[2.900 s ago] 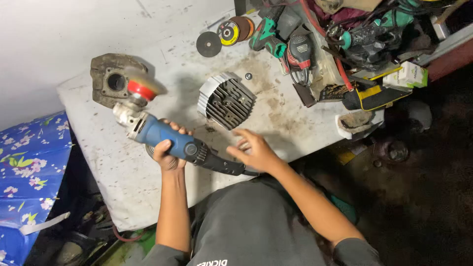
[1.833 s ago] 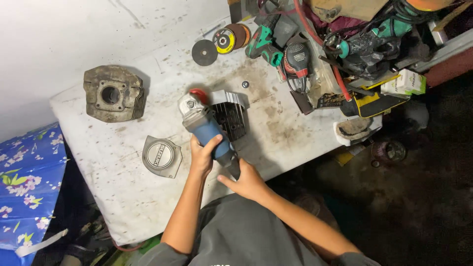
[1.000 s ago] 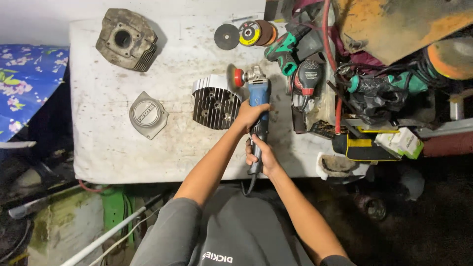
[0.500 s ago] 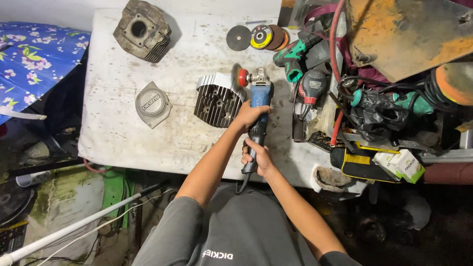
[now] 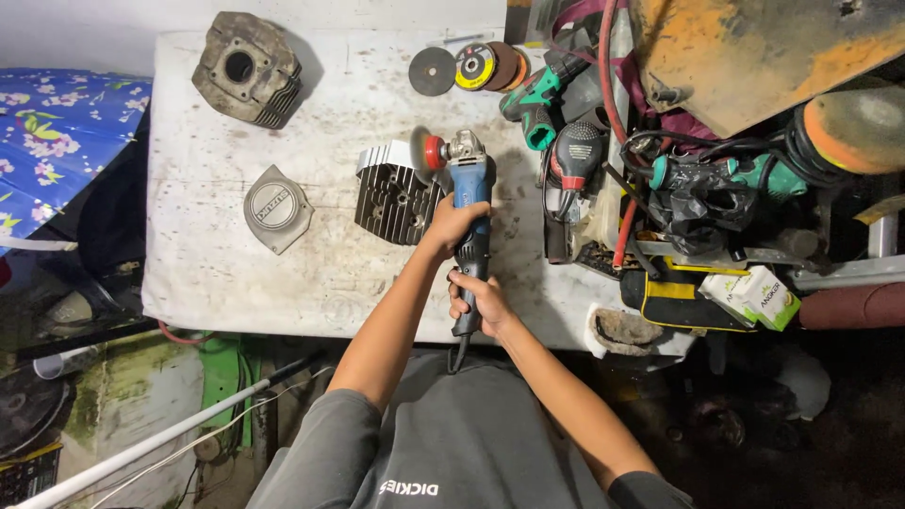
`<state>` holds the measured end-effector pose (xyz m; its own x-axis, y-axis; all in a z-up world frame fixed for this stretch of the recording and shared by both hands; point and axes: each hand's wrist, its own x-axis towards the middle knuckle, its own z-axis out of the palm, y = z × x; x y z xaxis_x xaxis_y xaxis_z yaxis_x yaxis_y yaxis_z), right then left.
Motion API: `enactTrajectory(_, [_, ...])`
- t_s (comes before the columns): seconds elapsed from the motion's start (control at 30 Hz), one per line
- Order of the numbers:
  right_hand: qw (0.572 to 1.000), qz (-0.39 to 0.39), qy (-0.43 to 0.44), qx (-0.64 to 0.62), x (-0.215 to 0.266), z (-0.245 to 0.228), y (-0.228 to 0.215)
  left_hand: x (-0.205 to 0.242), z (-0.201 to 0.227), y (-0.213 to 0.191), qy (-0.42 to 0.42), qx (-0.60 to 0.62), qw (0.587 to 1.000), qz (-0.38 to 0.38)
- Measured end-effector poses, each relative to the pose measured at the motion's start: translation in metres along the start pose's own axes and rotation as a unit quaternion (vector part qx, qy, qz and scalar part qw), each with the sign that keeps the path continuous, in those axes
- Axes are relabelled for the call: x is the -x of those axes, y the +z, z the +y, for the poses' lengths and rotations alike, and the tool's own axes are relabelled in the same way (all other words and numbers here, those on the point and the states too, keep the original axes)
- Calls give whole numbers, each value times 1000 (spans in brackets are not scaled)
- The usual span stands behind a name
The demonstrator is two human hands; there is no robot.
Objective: The person uses an angle grinder to smooth the surface of a metal engine cylinder head on a workbench. They hold the part with one hand and operate the tool with the other, moving the grinder across the fins and flat surfaces. The person repositions the cylinder head multiple times to access different areas and briefly handles a second metal part before returning to the cylinder head.
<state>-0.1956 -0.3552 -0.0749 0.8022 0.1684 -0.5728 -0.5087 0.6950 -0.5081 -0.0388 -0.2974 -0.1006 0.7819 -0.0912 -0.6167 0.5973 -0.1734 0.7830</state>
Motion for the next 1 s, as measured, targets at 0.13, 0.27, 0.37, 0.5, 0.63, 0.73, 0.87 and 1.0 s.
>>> enactTrajectory(0.13, [1000,6,-14,-1,0,5,1,11,7,1,-6,21,1000,-9])
enactTrajectory(0.27, [1000,20,-14,5,4,-4,9,21,19,2,-4,39,999,-17])
enactTrajectory(0.37, [999,33,-7,7,10,-4,11,33,23,0,-12,54,998,-18])
enactTrajectory(0.5, [999,39,0,14,11,-6,16,32,20,-2,-15,71,997,-17])
enactTrajectory(0.63, [999,44,-3,23,11,0,15,37,19,-9,-24,85,996,-10])
enactTrajectory(0.73, [999,33,-7,26,12,2,18,45,24,-10,-11,87,996,-10])
enactTrajectory(0.87, [998,48,-28,24,15,4,13,44,22,-5,1,86,996,-20])
enactTrajectory(1.0, [998,54,-30,21,14,9,6,42,15,-3,-2,80,997,-21])
